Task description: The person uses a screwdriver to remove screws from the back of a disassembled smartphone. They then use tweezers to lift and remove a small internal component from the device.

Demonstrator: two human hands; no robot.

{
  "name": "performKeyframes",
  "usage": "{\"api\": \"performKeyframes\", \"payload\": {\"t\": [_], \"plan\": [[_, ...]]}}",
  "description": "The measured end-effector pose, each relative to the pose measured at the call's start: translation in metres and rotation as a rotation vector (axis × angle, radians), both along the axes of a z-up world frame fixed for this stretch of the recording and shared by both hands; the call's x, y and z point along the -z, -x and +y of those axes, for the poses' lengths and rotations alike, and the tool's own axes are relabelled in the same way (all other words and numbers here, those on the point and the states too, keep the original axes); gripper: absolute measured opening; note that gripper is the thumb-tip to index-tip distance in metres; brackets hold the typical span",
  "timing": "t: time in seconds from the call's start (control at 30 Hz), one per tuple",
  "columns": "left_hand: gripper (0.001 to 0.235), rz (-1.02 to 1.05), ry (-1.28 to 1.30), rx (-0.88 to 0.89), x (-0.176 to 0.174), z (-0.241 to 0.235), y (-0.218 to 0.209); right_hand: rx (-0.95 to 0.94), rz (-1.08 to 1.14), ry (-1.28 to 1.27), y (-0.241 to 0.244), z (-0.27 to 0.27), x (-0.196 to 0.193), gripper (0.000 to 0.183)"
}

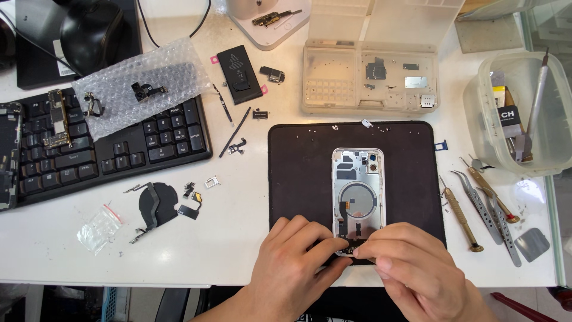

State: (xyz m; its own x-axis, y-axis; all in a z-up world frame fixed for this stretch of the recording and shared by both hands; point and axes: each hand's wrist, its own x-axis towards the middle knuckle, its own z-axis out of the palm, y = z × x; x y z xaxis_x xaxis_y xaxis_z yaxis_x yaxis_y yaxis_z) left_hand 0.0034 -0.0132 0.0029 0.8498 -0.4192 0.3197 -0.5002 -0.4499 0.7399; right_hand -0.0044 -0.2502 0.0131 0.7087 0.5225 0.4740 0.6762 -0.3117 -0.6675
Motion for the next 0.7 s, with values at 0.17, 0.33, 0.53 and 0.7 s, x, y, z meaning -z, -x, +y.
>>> {"api": "performKeyframes", "payload": {"t": [0.17,0.33,0.53,0.7], "plan": [[0.026,0.001,0.0,0.009,-0.001,0.001,0.0,0.013,0.082,-0.159,0.002,0.009,-0.009,0.041],[0.026,0.008,0.003,0.003,0.001,0.0,0.0,-0.032,0.239,-0.137,0.004,0.002,-0.024,0.037],[0.026,0.006,0.007,0.007,0.001,0.0,0.001,-0.011,0.131,-0.105,0.002,0.007,-0.028,0.033],[0.025,0.011,0.0,0.012,0.001,0.0,0.001,-0.027,0.14,-0.079,0.004,0.004,-0.032,0.035]]}}
